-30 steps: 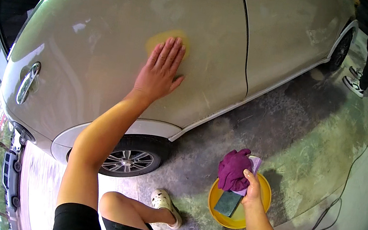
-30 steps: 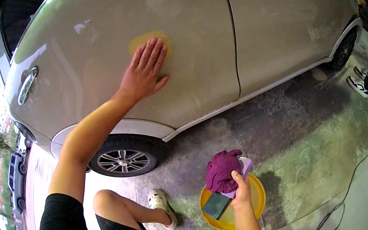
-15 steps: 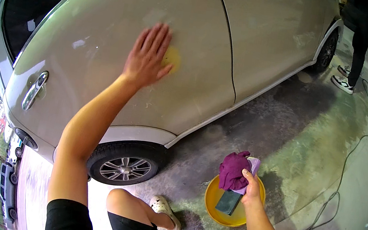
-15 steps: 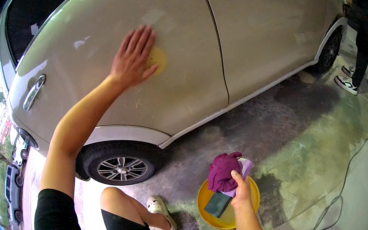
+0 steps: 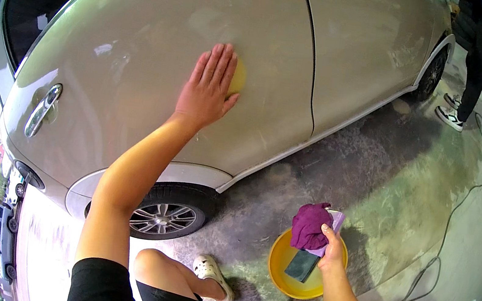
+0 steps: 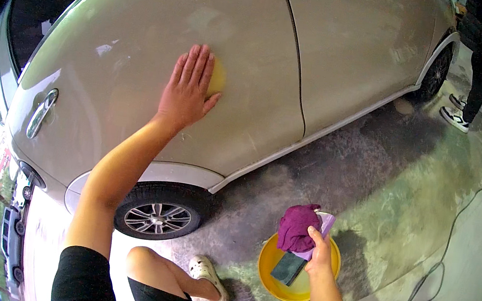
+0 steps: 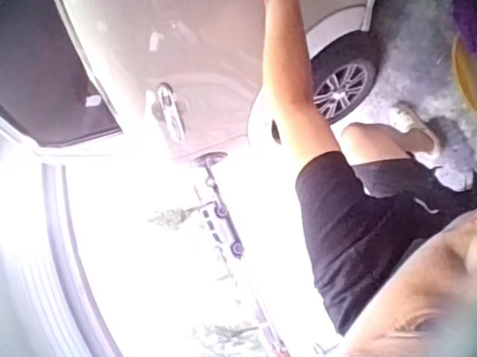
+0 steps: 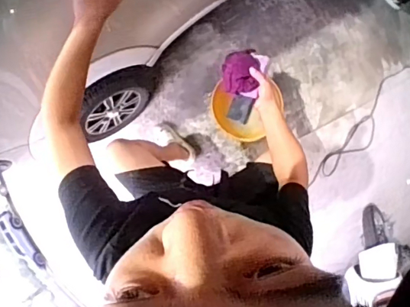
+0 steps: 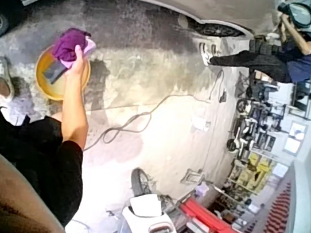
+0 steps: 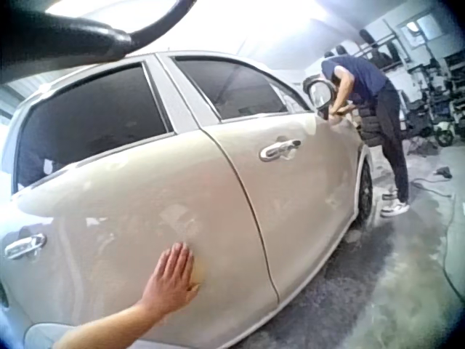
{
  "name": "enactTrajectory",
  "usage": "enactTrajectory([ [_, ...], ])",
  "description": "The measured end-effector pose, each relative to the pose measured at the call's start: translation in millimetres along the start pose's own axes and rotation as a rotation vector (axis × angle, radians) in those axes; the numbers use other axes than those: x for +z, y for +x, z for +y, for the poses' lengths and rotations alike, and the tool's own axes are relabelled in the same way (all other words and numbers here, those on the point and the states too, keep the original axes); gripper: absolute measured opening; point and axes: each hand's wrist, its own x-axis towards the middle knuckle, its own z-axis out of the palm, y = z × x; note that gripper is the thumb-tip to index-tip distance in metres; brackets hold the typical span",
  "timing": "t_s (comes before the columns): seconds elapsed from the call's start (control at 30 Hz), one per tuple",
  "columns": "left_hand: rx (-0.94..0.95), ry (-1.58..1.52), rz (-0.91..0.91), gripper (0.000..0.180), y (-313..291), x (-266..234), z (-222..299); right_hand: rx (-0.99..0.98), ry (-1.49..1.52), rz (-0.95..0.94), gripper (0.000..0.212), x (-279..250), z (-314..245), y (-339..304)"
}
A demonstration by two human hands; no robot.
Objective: The person uses a sanding block to rub a specific spot on the car's side panel, then wipes the area with a purple cloth. They proceed to wipe the front hood and bumper area, occasionally dipping the cloth into a yellow bucket of water.
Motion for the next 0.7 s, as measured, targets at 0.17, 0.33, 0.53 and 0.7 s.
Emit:
enactTrajectory([
  [0.17, 0.080, 0.029, -0.055, 0.089, -34, 16, 5, -0.017, -0.018, -0.055, 0.057, 3, -3, -3],
  [0.33, 0.163, 0.000, -0.058, 0.090, -46, 16, -8, -0.022, 0.010, -0.086, 0.058, 2, -3, -1],
  [0.53, -0.091, -0.060, 0.060, 0.091, 35, -28, -38, -0.064, 0.015, -0.075, 0.058, -6, -5, 0],
  [0.7, -0.248, -0.008, 0.252, 0.089, 98, -35, -48, -0.051, 0.017, -0.044, 0.058, -16, -1, 8],
])
